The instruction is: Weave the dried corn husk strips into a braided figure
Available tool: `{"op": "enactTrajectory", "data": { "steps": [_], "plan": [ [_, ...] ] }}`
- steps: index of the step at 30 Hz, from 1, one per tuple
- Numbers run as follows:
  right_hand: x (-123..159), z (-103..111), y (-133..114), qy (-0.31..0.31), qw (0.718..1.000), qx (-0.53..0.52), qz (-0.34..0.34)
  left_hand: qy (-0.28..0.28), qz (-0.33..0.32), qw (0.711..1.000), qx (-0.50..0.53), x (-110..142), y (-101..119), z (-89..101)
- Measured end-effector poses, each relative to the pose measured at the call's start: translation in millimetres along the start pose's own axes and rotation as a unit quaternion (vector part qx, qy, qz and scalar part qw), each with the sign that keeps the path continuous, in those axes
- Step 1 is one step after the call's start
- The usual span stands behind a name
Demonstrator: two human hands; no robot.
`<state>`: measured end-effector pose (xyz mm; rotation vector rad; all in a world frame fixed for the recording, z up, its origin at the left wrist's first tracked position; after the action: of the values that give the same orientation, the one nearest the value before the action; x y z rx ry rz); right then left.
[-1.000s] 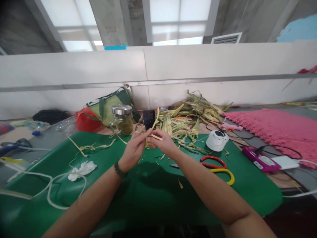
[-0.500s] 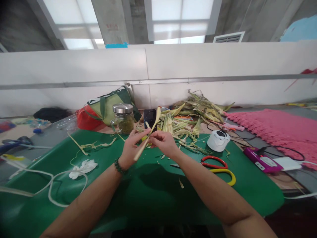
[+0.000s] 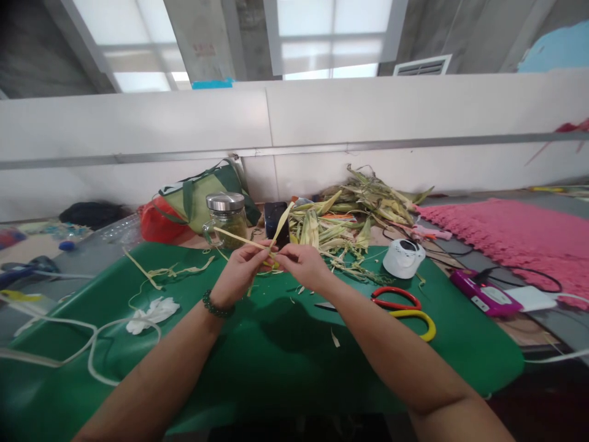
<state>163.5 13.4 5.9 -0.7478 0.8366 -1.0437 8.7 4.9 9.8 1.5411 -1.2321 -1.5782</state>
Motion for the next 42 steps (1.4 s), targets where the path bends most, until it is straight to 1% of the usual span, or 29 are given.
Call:
{"op": "enactTrajectory", "data": {
  "steps": [2, 4, 6, 7, 8, 11, 13, 15, 17, 18, 19, 21, 22, 23, 24, 26, 28, 31, 33, 35, 38, 42],
  "plan": [
    [3, 1, -2, 0.012, 0.999, 0.031, 0.010, -0.005, 0.000, 0.999, -0.037, 0, -1, -0.5],
    [5, 3, -4, 0.027, 0.996, 0.081, 0.028, 0.014, -0.006, 0.998, -0.063, -1, -4, 0.2],
    [6, 5, -6, 0.045, 0.990, 0.131, 0.041, 0.041, -0.009, 0.997, -0.072, -1, -7, 1.5],
    [6, 6, -6, 0.051, 0.987, 0.145, 0.042, 0.044, -0.003, 0.997, -0.070, -2, -8, 2.2],
    [6, 7, -5, 0.056, 0.986, 0.153, 0.041, 0.036, 0.012, 0.997, -0.063, -2, -9, 2.7],
    [4, 9, -4, 0.055, 0.984, 0.164, 0.040, -0.026, 0.075, 0.997, -0.023, -4, -10, 3.2],
    [3, 10, -4, 0.038, 0.982, 0.177, 0.049, -0.044, 0.088, 0.995, -0.022, -4, -10, 3.4],
    [4, 10, -4, 0.052, 0.979, 0.186, 0.064, -0.028, 0.073, 0.995, -0.056, -4, -12, 3.2],
    [5, 10, -5, 0.093, 0.974, 0.185, 0.091, -0.017, 0.056, 0.993, -0.107, -4, -16, 1.8],
    [6, 8, -6, 0.107, 0.972, 0.179, 0.106, -0.021, 0.044, 0.990, -0.133, -3, -18, 0.5],
    [7, 7, -6, 0.105, 0.972, 0.172, 0.121, -0.034, 0.021, 0.986, -0.162, -2, -20, -1.2],
    [8, 2, -7, 0.064, 0.976, 0.157, 0.138, -0.079, -0.034, 0.975, -0.203, 1, -21, -5.7],
    [8, 1, -7, 0.043, 0.978, 0.148, 0.139, -0.103, -0.044, 0.973, -0.202, 3, -21, -8.1],
    [8, 0, -7, 0.029, 0.981, 0.137, 0.138, -0.125, -0.040, 0.973, -0.188, 4, -21, -10.3],
    [8, -1, -8, 0.025, 0.983, 0.123, 0.133, -0.143, -0.024, 0.976, -0.163, 6, -21, -12.3],
    [8, 1, -9, 0.032, 0.988, 0.090, 0.117, -0.160, 0.026, 0.981, -0.103, 8, -19, -15.1],
    [8, 3, -11, 0.030, 0.993, 0.061, 0.093, -0.176, 0.073, 0.980, -0.058, 9, -16, -15.9],
    [9, 6, -14, 0.017, 0.999, 0.030, 0.042, -0.214, 0.133, 0.968, 0.010, 10, -13, -13.5],
    [10, 8, -15, -0.010, 1.000, -0.014, -0.001, -0.239, 0.168, 0.955, 0.061, 9, -11, -10.4],
    [9, 9, -15, -0.051, 0.996, -0.066, -0.044, -0.262, 0.190, 0.942, 0.093, 9, -9, -7.4],
    [8, 11, -14, -0.085, 0.988, -0.110, -0.073, -0.279, 0.193, 0.936, 0.092, 9, -8, -5.5],
    [7, 11, -13, -0.105, 0.987, -0.113, -0.054, -0.284, 0.190, 0.940, 0.011, 10, -7, -7.5]
  ]
}}
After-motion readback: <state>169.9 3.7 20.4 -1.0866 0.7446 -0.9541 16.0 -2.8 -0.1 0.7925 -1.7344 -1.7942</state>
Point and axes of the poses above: each hand's wrist, its own x-axis away from the middle knuckle, its own z-axis out of the back of the hand, y = z × x, the point moved 1 cm from there along -x, towards the middle knuckle, and after that the axes turned 13 degrees about -z, right-handed, at the moved point
